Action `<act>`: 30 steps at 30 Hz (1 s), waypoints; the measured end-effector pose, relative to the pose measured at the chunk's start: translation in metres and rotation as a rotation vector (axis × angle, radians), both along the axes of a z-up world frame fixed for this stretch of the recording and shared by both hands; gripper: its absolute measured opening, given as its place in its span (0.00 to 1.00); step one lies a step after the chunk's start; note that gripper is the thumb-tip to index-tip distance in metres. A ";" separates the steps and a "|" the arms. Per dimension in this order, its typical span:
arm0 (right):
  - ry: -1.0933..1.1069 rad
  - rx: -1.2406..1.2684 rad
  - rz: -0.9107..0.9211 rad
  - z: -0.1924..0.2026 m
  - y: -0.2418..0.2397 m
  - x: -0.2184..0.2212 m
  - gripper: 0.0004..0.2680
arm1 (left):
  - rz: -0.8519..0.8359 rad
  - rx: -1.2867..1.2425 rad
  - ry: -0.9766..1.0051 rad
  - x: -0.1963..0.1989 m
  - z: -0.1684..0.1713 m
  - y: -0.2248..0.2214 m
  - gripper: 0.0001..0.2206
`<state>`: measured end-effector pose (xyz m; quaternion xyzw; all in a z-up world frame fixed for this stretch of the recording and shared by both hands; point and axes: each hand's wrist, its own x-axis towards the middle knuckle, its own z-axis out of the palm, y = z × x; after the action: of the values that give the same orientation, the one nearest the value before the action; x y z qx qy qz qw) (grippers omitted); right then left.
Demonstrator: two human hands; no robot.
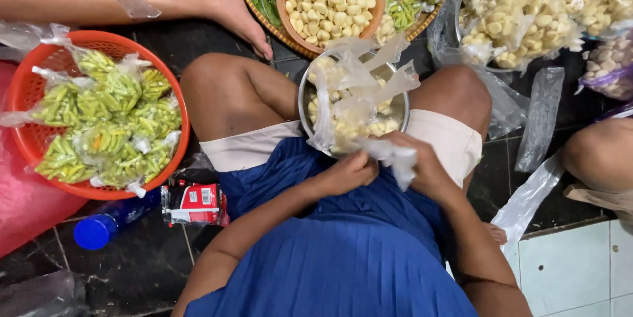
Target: Bagging peeled garlic cloves into small plastic bags for distribution.
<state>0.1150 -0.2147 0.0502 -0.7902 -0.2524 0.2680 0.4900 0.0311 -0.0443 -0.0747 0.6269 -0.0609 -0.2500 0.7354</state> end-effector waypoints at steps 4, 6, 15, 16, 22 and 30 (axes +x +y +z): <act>-0.026 -0.006 -0.281 0.002 -0.041 0.021 0.10 | -0.070 0.114 -0.052 0.015 0.070 0.024 0.37; -0.343 -0.072 -0.352 0.008 -0.058 0.032 0.10 | 0.050 0.012 -0.022 0.008 0.059 0.031 0.39; -0.385 0.101 -0.693 -0.030 -0.052 0.130 0.13 | 0.407 0.140 0.022 -0.006 0.036 0.052 0.14; -0.379 0.098 -0.688 -0.047 -0.054 0.136 0.13 | 0.411 0.139 0.029 -0.008 0.035 0.053 0.14; -0.167 -0.268 -0.352 -0.048 -0.014 0.129 0.35 | 0.491 0.319 -0.042 -0.002 0.024 0.071 0.24; -0.140 -0.377 0.060 -0.072 0.074 0.098 0.48 | 0.451 0.550 -0.098 0.023 0.045 0.077 0.22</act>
<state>0.2125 -0.1411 -0.0222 -0.8767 -0.2547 0.2694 0.3065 0.0539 0.0326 -0.0297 0.8102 0.1132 -0.0583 0.5722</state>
